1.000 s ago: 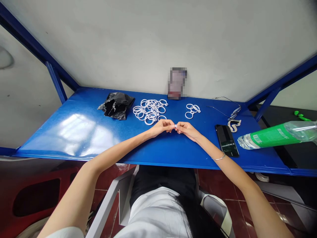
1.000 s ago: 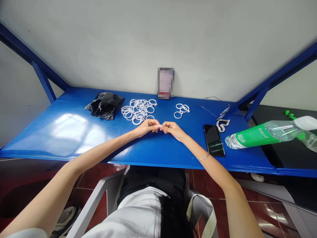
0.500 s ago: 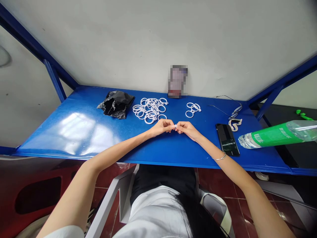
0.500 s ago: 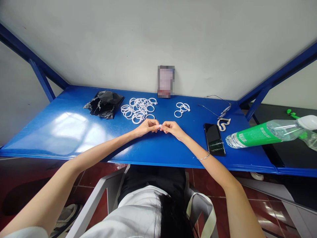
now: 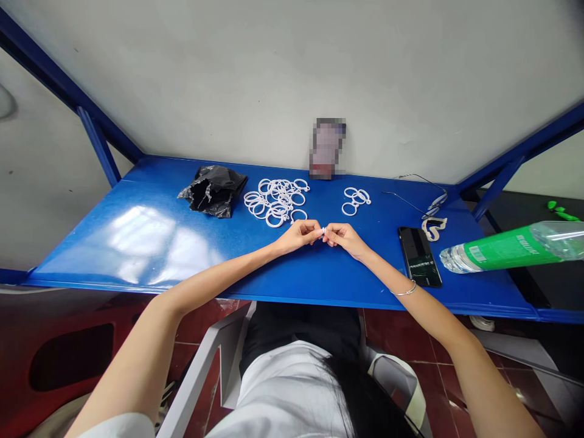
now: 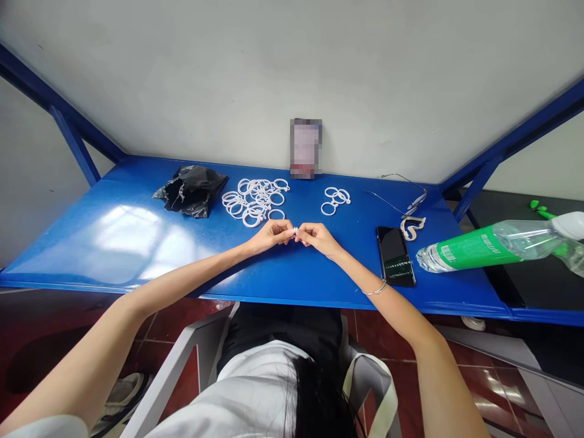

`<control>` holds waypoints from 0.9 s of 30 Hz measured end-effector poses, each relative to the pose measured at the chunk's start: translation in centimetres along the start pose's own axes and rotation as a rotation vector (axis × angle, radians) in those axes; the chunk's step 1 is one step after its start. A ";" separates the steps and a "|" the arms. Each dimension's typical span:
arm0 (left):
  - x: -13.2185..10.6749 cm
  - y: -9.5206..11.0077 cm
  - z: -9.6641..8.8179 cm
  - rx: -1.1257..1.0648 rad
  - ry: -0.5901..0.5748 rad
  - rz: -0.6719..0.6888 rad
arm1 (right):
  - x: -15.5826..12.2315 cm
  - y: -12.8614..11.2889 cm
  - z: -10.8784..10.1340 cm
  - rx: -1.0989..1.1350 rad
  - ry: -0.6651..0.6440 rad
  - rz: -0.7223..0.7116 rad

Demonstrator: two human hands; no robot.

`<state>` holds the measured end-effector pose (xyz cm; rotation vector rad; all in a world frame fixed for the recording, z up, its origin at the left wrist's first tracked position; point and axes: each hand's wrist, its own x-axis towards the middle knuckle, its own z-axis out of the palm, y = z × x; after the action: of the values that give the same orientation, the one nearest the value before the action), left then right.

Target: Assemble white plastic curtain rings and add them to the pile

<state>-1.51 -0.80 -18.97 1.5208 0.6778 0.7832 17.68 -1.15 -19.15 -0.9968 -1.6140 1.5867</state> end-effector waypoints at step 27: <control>-0.3 0.5 0.7 -0.001 0.087 -0.023 | -0.2 0.0 0.6 -0.033 0.035 -0.022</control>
<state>-1.14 -1.56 -18.49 1.4825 0.7581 0.8363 17.28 -1.60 -19.19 -1.0151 -1.6267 1.5249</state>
